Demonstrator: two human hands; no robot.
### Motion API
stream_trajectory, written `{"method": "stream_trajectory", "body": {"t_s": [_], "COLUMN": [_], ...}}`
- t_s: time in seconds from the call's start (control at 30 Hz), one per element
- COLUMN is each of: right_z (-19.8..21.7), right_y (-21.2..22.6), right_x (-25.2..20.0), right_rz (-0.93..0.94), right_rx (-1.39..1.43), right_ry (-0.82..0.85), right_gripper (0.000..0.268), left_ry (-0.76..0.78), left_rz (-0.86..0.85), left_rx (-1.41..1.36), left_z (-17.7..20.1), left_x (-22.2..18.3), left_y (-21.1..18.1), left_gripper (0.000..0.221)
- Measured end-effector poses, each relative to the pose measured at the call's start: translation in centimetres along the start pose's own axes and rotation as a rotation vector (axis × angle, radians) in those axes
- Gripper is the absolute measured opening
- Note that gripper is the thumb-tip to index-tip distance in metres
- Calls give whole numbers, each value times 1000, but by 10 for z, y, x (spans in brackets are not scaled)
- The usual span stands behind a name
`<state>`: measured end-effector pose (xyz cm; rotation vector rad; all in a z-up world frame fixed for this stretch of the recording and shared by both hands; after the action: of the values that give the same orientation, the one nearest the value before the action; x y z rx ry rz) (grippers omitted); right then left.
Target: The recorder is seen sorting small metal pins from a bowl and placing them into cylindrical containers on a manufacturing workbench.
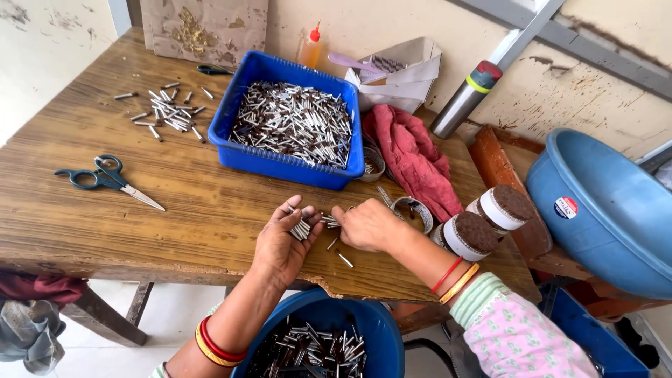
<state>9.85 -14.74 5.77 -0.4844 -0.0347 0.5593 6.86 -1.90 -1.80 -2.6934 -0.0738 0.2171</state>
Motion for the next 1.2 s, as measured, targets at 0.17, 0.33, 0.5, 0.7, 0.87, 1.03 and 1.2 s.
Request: {"method": "stream_trajectory", "body": {"t_s": [0.17,0.33,0.5,0.7,0.87,1.03,1.2], "right_z": [29,72,18,8,8,19,96], "right_y": [0,11,-22,-37,-20,-4,-41], "right_x": [11,13,10,15,33,35,32], "right_rz": [-92,-180,-290,-419,-315,-270,-348], "right_rx": [160,462,402,457,576,257,564], "right_ry": [26,111,116,108,94,158,-102], "right_gripper": [31,38,32,27,27,35,27], "left_ry": [-38,-64,-123,-114,-127,-126,-137], "left_rz": [-49,40,26,-26,-51,-84,-82], "left_rx": [-4,-156,-217,-203,-167,-161,-156], "left_z": [9,-14,17,19,18,17,25], "left_x": [19,19,29,28,25,20,24], "left_y": [11,20,21,5,-11,-25,-19], "left_gripper": [30,42,34,29,29,28,27]}}
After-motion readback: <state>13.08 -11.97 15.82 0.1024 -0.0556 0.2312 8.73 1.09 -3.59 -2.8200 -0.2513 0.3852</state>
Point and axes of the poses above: each hand's wrist, its own x-axis towards the middle knuckle, its own z-axis out of the back of the hand, y = z × x, the point moved 7 cm from there along x, towards the middle knuckle, and after that the axes turned 14 degrees about -z, right-handed, at the moved point
